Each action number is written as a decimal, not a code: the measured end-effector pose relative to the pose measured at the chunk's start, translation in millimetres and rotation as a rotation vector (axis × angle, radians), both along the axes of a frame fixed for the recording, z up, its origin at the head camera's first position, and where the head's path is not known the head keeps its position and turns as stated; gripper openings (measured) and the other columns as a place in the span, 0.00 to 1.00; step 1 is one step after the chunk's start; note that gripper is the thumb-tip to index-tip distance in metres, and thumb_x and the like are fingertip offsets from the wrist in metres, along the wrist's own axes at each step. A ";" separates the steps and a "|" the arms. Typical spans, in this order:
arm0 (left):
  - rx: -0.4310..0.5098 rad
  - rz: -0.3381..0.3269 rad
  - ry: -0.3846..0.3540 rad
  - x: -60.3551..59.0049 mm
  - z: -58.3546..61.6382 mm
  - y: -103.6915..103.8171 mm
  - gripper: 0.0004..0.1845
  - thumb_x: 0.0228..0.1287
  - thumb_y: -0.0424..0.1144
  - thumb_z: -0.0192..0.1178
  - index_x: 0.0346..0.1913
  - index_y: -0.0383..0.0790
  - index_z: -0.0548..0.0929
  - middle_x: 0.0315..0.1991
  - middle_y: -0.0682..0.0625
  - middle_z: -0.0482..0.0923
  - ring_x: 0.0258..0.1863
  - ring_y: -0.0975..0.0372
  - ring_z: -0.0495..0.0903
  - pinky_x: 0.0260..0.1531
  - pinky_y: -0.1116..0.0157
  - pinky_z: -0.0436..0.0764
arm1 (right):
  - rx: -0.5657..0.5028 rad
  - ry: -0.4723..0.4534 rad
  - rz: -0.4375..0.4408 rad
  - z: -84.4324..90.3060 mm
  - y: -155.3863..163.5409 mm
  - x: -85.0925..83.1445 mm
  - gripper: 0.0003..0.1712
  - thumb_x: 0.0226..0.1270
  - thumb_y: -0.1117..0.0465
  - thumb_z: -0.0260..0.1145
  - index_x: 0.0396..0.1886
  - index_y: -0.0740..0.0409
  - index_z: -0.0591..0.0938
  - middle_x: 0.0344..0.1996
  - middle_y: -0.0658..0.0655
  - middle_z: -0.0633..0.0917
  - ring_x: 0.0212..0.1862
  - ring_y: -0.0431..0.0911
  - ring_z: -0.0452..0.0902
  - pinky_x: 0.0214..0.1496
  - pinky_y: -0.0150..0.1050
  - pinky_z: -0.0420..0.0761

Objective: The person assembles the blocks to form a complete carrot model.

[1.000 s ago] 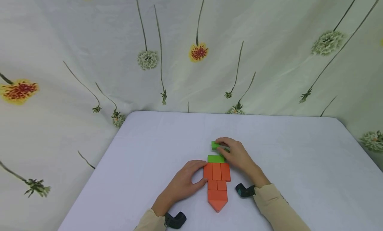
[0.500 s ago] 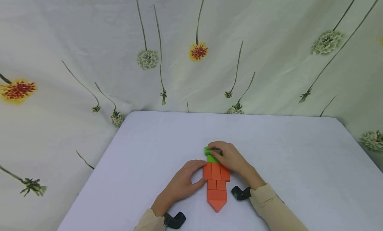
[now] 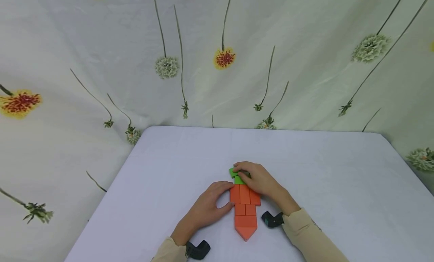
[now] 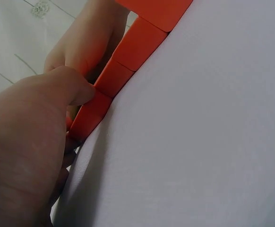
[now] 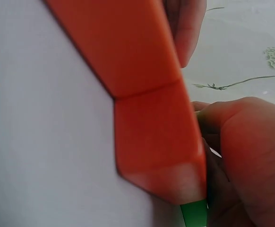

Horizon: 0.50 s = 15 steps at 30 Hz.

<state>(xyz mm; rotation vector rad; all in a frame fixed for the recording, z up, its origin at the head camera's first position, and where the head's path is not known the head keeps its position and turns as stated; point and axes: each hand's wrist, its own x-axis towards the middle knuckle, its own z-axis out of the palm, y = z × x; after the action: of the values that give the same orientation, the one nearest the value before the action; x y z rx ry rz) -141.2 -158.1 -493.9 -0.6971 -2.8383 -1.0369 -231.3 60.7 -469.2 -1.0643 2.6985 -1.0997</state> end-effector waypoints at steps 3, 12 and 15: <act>0.007 -0.004 0.015 0.7 0.5 -0.8 0.28 0.69 0.44 0.68 0.70 0.45 0.76 0.69 0.53 0.76 0.72 0.60 0.70 0.72 0.56 0.73 | -0.003 -0.002 0.012 0.3 -0.8 1.2 0.13 0.77 0.65 0.62 0.56 0.56 0.86 0.64 0.56 0.83 0.69 0.53 0.76 0.71 0.51 0.77; -0.003 -0.006 0.009 1.0 -0.4 -1.0 0.28 0.69 0.44 0.68 0.70 0.46 0.76 0.69 0.53 0.75 0.72 0.59 0.71 0.71 0.55 0.74 | -0.051 0.030 -0.047 1.4 5.6 4.3 0.15 0.77 0.64 0.61 0.59 0.54 0.85 0.66 0.53 0.82 0.71 0.52 0.74 0.73 0.54 0.74; -0.004 -0.008 -0.027 0.5 -1.5 0.1 0.29 0.70 0.45 0.67 0.71 0.47 0.75 0.70 0.53 0.74 0.73 0.59 0.69 0.72 0.55 0.73 | -0.066 0.047 -0.095 -0.6 12.6 6.2 0.16 0.77 0.64 0.62 0.60 0.54 0.85 0.66 0.53 0.82 0.71 0.52 0.75 0.73 0.54 0.75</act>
<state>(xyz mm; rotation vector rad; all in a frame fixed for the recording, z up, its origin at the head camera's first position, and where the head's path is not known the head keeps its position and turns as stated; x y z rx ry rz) -140.7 -157.9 -495.4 -0.7002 -2.8639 -1.0502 -225.0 73.3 -469.8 -0.9920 2.7946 -1.2015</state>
